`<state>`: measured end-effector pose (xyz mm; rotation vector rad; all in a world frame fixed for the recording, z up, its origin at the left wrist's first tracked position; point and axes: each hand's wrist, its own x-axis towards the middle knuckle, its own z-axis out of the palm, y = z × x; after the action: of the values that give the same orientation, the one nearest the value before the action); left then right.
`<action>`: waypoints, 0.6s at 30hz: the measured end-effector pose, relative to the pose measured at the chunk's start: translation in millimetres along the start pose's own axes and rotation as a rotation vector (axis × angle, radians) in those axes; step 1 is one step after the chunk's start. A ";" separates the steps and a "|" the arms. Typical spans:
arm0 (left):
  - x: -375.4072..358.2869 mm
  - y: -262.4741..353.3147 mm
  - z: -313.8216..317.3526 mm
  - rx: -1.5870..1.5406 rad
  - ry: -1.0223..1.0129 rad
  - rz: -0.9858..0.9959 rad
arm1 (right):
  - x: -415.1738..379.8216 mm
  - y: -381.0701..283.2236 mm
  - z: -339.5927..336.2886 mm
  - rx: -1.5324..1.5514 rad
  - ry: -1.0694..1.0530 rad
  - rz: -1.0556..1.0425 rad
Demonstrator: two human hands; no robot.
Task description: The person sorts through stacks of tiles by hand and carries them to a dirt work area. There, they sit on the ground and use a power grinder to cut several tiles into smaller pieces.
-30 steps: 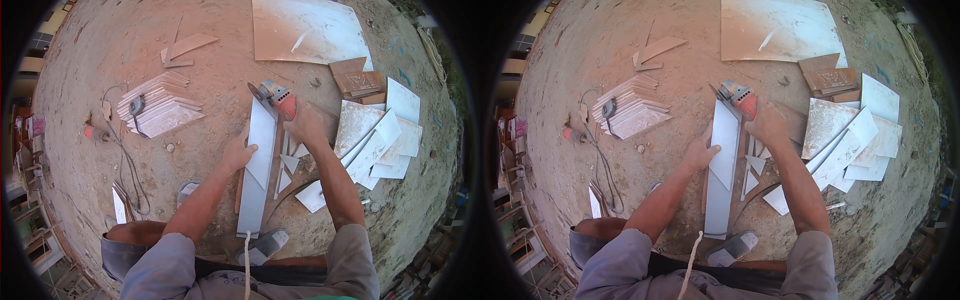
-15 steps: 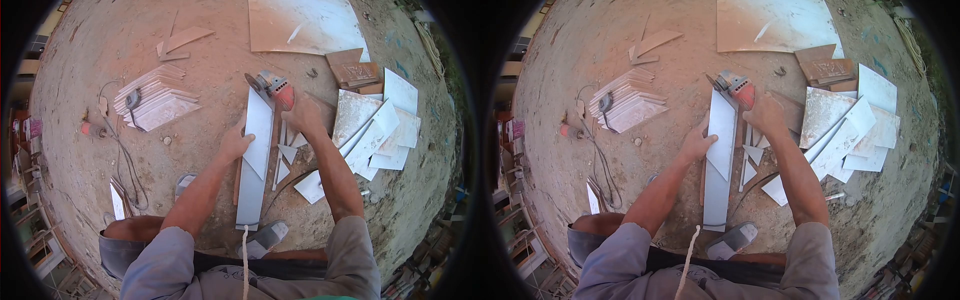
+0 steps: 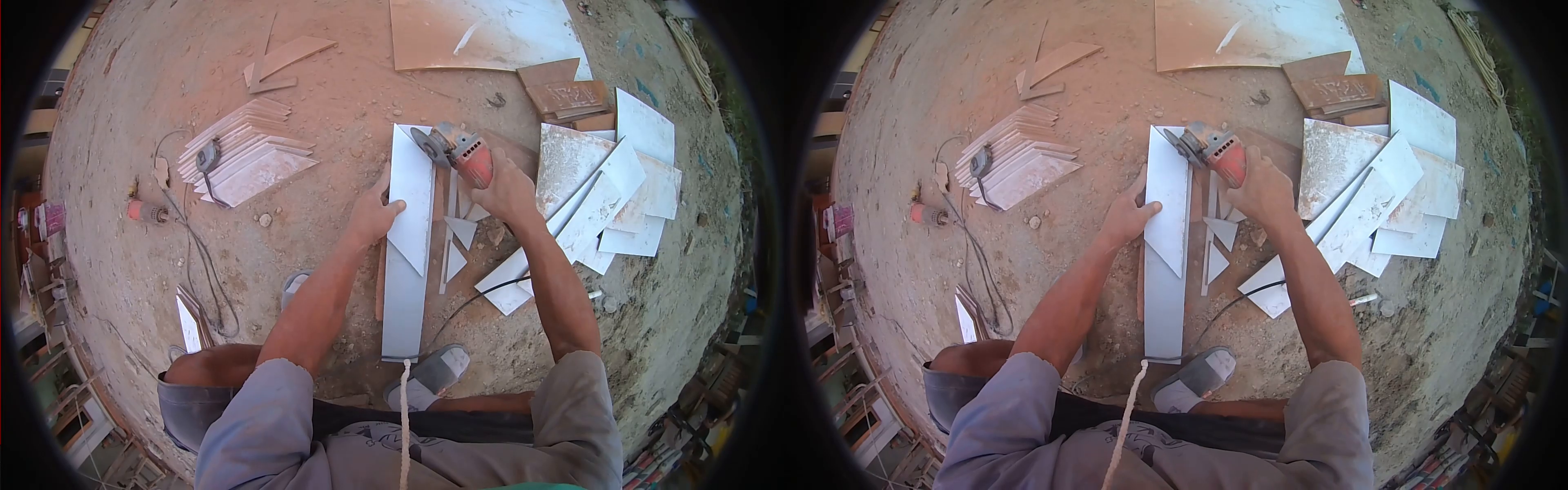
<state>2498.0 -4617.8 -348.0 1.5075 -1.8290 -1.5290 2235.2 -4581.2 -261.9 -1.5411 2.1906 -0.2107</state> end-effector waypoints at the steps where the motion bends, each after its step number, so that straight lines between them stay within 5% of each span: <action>1: 0.7 -2.0 0.4 -0.002 -0.001 0.000 | -2.0 1.5 -0.9 0.008 -0.005 -0.003; 13: 4.4 -13.4 4.2 -0.094 -0.013 0.000 | -36.0 17.4 -9.8 0.012 -0.021 0.036; 18: -24.9 31.3 22.4 0.399 0.219 -0.109 | -67.0 35.7 -33.5 0.076 -0.011 0.119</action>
<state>2474.8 -4589.3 -320.8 1.8938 -2.0273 -1.0260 2208.2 -4510.8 -227.3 -1.3637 2.2313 -0.2441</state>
